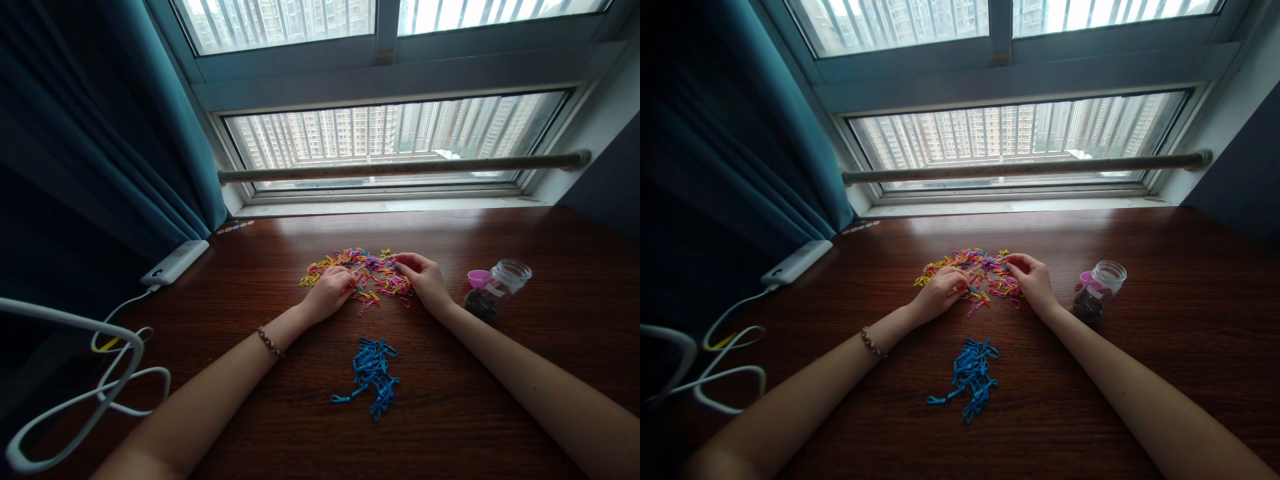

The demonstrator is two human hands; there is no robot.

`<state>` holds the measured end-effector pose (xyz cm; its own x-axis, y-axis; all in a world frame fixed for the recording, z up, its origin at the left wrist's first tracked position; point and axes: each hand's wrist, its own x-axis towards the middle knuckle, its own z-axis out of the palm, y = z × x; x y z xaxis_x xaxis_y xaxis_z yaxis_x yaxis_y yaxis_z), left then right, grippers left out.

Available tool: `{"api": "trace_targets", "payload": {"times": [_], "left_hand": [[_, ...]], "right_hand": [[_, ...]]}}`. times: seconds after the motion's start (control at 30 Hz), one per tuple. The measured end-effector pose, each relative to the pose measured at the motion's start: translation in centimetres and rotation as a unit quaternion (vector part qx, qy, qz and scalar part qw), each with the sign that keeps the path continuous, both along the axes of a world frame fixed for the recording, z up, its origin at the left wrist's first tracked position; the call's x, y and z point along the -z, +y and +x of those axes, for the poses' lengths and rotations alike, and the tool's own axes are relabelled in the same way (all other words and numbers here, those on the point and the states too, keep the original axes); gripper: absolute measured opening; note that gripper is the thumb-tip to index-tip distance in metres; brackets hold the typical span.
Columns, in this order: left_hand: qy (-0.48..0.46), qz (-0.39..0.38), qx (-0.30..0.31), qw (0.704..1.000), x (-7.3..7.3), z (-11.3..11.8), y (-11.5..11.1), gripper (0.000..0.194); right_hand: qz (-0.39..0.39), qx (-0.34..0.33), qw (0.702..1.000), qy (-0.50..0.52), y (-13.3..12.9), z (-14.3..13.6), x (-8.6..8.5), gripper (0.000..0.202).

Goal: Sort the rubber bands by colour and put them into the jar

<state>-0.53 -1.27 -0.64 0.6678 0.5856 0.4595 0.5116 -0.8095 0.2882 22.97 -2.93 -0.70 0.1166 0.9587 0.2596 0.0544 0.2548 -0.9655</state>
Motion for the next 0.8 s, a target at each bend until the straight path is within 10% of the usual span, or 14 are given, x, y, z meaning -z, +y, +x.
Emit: {"api": "trace_targets", "payload": {"times": [0.27,0.5,0.8], "left_hand": [[0.01,0.012,-0.02,1.0,-0.2,0.1,-0.1,0.017],[0.041,0.021,-0.025,0.999,-0.5,0.2,-0.2,0.014],[0.015,-0.046,-0.053,0.997,-0.4,0.2,-0.1,0.008]], "right_hand": [[0.011,-0.113,0.993,-0.043,-1.3,-1.6,-1.3,0.026],[-0.06,-0.391,0.91,-0.128,-4.4,-3.4,-2.5,0.023],[-0.009,-0.192,0.977,-0.09,-2.7,-2.7,-1.4,0.022]]}}
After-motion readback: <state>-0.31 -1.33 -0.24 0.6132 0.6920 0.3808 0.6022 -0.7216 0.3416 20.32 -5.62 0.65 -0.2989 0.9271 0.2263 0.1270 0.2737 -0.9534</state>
